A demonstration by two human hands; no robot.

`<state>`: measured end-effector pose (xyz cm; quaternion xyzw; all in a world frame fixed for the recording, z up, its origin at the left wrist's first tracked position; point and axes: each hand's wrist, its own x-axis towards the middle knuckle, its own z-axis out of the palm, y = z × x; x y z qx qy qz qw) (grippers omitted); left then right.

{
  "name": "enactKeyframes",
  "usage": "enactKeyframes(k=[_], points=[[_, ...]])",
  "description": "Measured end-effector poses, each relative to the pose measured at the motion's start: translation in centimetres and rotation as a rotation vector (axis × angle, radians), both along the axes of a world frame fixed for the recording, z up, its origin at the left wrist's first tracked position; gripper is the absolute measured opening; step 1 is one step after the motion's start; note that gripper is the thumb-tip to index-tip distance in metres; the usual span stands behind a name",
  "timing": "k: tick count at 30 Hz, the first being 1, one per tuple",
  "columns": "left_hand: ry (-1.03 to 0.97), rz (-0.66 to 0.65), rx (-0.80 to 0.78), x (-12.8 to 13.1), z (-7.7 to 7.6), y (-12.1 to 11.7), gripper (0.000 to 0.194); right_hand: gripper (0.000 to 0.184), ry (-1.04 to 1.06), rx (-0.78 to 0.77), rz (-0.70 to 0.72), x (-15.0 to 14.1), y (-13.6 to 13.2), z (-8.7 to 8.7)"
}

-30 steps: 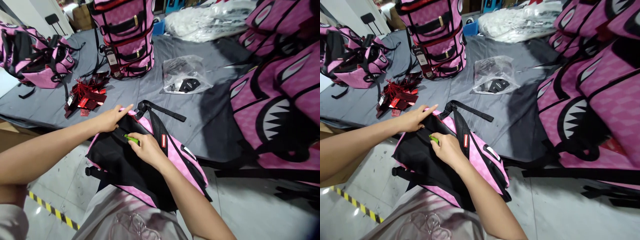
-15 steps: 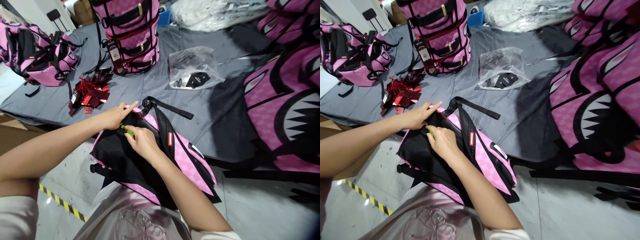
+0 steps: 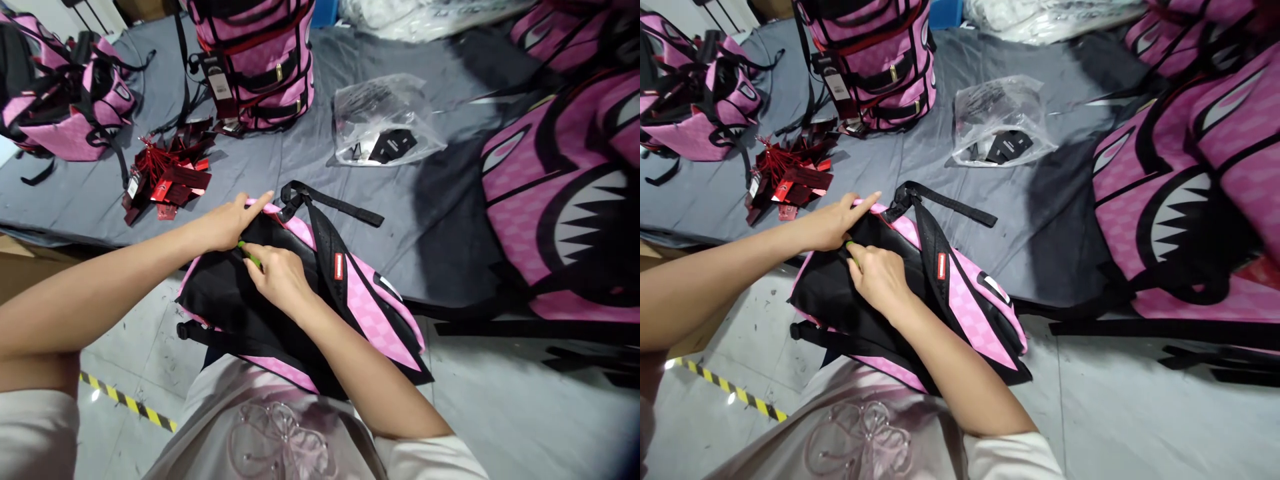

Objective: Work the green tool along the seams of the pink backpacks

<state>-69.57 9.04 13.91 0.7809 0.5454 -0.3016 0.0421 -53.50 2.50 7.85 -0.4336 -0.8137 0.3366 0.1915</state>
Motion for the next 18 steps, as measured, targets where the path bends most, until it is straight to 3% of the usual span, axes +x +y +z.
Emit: enactKeyframes(k=[18], points=[[0.011, -0.011, 0.014, -0.1, -0.3, 0.09, 0.106, 0.037, -0.044, 0.007, 0.018, 0.4, 0.57, -0.05]])
